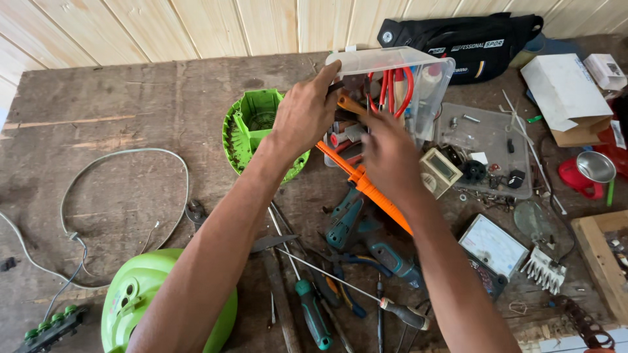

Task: The person works on a green plastic appliance base on a wooden workbench. They use a hammer to tap a metal component inside the base, then use a wrench to tighten a bolt. The person also briefly opens a plastic container of tools.

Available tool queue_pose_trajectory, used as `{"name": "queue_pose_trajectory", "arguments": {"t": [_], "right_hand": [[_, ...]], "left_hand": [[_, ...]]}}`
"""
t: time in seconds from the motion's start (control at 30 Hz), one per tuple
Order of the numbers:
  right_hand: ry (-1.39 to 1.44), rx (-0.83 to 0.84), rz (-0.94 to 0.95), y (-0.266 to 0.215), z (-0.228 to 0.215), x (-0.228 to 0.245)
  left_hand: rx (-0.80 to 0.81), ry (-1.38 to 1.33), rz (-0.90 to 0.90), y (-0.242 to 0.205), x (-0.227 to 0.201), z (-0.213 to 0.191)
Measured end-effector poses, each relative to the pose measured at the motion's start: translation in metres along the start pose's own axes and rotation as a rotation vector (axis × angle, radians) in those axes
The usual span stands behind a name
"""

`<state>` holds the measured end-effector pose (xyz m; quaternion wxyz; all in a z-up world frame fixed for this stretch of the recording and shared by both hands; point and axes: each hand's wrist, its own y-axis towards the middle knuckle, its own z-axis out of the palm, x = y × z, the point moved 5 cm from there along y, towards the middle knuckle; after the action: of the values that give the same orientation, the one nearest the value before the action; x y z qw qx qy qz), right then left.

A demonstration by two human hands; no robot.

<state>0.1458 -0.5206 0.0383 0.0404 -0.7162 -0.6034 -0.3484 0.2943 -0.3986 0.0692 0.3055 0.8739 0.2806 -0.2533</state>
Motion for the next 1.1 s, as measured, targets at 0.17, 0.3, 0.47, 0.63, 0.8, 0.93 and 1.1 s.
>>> {"name": "queue_pose_trajectory", "arguments": {"t": [0.17,0.3,0.47,0.63,0.8,0.93,1.1], "right_hand": [[-0.196,0.343,0.172,0.04,0.036,0.004],[-0.304,0.523,0.244,0.03,0.027,0.014],[-0.39,0.613,0.164,0.0,0.022,-0.006],[-0.452,0.726,0.285,0.006,0.022,0.005],[-0.29,0.398,0.125,0.032,0.014,0.033],[-0.387,0.538,0.118,0.025,0.053,-0.036],[-0.436,0.604,0.22,-0.005,-0.008,0.005]], "left_hand": [[-0.01,-0.006,0.031,-0.002,-0.006,-0.004],[0.012,0.029,0.0,0.0,0.002,0.001],[-0.025,-0.001,0.11,-0.008,0.003,0.009],[0.028,0.045,0.043,-0.009,0.0,0.008],[0.065,0.138,-0.073,-0.012,0.003,0.007],[0.055,0.131,-0.057,-0.007,0.0,0.005],[0.026,0.143,-0.038,-0.009,0.008,0.016]]}}
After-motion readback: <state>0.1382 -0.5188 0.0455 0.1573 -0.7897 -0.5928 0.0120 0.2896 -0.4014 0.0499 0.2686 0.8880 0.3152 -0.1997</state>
